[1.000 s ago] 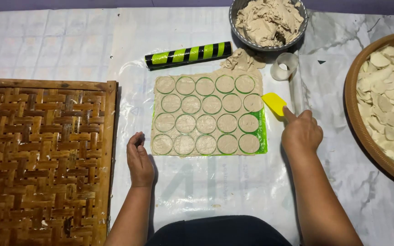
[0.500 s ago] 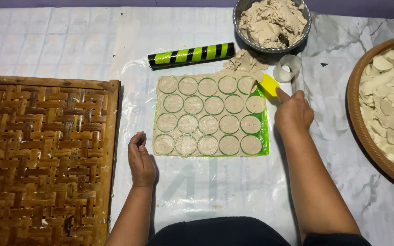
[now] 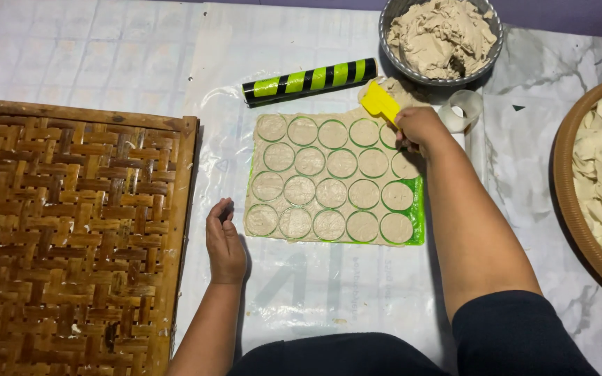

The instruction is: The recorder uses a plastic scraper to lift individual circular dough pieces from a green plastic preparation sheet and carefully arranges them onto a woven bamboo mat for further processing.

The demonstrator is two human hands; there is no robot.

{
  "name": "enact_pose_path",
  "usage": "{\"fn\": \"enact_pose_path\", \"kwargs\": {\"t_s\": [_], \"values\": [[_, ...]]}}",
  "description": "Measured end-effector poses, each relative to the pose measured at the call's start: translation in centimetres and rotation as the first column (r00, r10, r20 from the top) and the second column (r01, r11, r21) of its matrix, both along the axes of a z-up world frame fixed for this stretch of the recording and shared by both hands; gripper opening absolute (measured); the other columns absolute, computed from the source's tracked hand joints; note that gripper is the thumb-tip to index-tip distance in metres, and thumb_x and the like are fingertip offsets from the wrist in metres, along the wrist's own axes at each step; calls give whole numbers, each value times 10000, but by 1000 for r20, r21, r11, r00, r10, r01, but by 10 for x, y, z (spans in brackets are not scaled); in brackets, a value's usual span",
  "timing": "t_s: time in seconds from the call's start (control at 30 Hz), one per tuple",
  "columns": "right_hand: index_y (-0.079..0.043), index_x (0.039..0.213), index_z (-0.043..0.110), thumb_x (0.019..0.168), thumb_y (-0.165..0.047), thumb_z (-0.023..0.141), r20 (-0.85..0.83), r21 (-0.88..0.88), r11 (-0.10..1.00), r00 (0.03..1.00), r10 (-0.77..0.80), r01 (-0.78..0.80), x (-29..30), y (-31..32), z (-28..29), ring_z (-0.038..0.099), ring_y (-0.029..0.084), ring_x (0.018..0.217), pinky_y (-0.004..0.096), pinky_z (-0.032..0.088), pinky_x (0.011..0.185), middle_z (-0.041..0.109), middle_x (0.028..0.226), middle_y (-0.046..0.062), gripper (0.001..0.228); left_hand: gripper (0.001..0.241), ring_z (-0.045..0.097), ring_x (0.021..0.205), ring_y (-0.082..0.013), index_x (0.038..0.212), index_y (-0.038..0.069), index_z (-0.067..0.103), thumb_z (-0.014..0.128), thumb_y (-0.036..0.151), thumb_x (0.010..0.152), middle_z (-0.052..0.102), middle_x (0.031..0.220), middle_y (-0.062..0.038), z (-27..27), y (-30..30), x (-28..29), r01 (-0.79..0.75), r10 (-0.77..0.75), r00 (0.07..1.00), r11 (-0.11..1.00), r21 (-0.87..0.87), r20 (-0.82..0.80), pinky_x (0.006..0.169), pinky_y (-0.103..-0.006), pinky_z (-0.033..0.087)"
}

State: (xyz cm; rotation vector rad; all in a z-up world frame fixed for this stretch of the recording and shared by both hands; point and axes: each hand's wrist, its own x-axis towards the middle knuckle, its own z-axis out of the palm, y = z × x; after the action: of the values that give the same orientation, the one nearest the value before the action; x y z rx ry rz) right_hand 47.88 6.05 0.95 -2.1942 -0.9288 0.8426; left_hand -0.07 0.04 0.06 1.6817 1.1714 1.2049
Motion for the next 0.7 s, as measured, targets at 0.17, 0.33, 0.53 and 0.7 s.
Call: {"fn": "enact_pose_path", "kwargs": {"t_s": [0.17, 0.33, 0.53, 0.7], "values": [[-69, 1054, 673, 1060, -194, 496, -591, -214, 977, 795, -137, 9, 17, -21, 4, 343, 80, 456, 255, 282, 406, 495, 647, 0, 216, 475, 551, 1353, -333, 1426, -55, 448, 325, 302, 1137, 514, 1463, -240, -1, 1, 0, -13, 13, 1000, 1000, 1, -2, 1158, -437, 446], [-98, 1072, 701, 1046, -210, 504, -371, -210, 978, 925, -79, 0, -7, -77, 57, 397, 133, 455, 307, 321, 425, 526, 632, 32, 228, 476, 564, 1341, -333, 1411, -53, 458, 337, 315, 1135, 531, 1451, -235, 1, 1, 0, -13, 13, 1000, 1000, 8, -18, 1150, -433, 455], [-60, 1181, 671, 1039, -175, 532, 267, -111, 990, 962, -59, 92, -19, -124, 53, 704, 210, 686, 368, 511, 673, 736, 773, 116, 230, 464, 567, 1329, -331, 1414, -59, 460, 347, 299, 1141, 547, 1426, -228, -1, 0, 1, 1, -1, 1000, 1000, 31, -2, 1151, -428, 455], [-86, 1290, 618, 1019, -126, 487, 290, 18, 993, 950, -118, 118, -32, -123, 49, 738, 242, 858, 415, 543, 780, 759, 914, 112, 304, 431, 580, 1298, -329, 1399, -66, 477, 358, 255, 1136, 561, 1401, -224, -1, 1, 0, -2, 3, 1000, 999, 43, -23, 1130, -423, 456]]}}
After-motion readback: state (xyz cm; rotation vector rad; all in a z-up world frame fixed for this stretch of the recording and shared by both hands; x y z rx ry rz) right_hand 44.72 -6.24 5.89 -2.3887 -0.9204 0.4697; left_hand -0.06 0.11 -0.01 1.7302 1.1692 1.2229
